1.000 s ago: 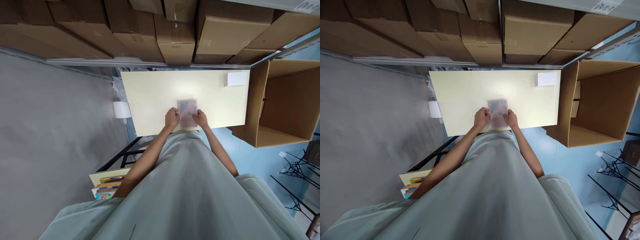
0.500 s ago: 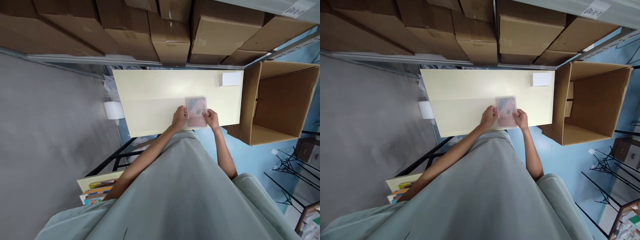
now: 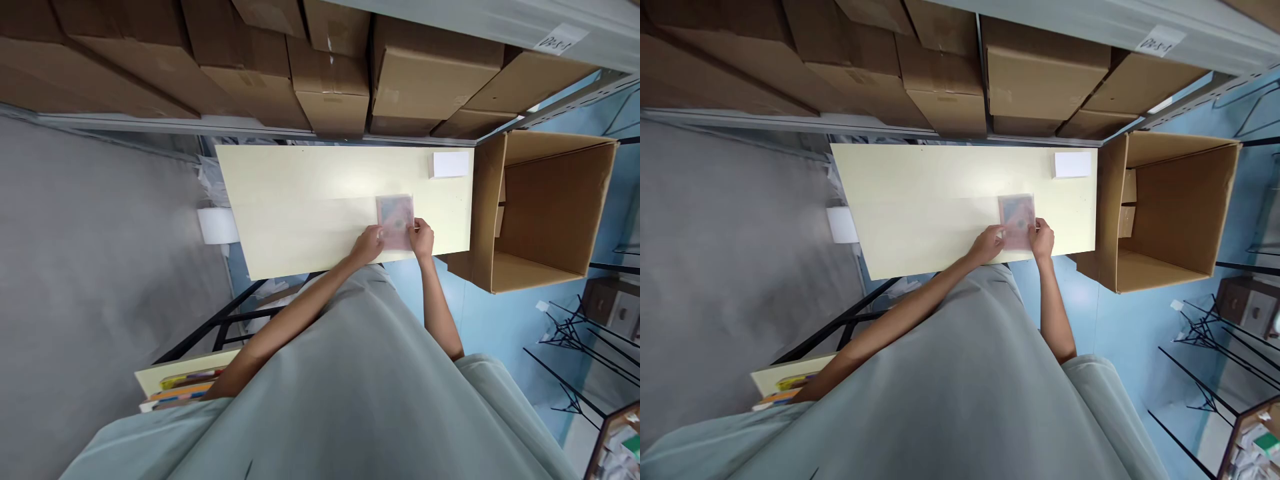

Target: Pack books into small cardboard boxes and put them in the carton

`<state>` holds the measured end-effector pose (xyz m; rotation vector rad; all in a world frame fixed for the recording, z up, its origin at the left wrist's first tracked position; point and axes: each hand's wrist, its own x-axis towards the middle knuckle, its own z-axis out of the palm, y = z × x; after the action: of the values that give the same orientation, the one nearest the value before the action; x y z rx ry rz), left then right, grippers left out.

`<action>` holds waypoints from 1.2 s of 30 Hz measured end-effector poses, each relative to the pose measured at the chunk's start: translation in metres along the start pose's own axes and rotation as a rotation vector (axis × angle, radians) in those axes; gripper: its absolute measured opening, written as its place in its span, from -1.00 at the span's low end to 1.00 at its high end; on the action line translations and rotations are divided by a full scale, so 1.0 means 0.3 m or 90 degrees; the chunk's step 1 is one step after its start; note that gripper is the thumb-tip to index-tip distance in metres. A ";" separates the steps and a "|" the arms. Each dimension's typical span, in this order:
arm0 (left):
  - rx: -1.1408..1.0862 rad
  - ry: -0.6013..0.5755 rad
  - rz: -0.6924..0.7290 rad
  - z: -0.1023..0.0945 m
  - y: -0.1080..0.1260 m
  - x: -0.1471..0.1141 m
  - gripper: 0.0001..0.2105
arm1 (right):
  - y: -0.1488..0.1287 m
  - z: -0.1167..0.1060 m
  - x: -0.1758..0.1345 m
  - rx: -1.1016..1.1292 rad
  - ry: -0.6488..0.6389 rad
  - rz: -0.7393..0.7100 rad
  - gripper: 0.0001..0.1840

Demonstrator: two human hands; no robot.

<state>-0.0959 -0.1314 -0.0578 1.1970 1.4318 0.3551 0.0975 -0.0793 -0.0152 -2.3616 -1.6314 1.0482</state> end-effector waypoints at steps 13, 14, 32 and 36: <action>-0.279 0.028 -0.015 -0.116 0.068 -0.050 -0.48 | -0.181 0.028 -0.194 0.070 -0.072 -0.163 -0.69; -0.273 0.045 -0.014 -0.140 0.066 -0.058 -0.51 | -0.194 0.044 -0.206 0.077 -0.090 -0.183 -0.70; -0.049 0.248 -0.234 -0.206 -0.173 -0.058 -0.64 | -0.088 0.210 -0.120 0.082 -0.201 -0.025 -0.66; -0.074 0.261 -0.248 -0.211 -0.161 -0.060 -0.62 | -0.101 0.254 -0.063 0.095 -0.207 0.022 -0.67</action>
<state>-0.1763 -0.1406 -0.0681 0.7512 1.9294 0.4189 0.0258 -0.1054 -0.0508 -2.2220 -1.5412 1.5705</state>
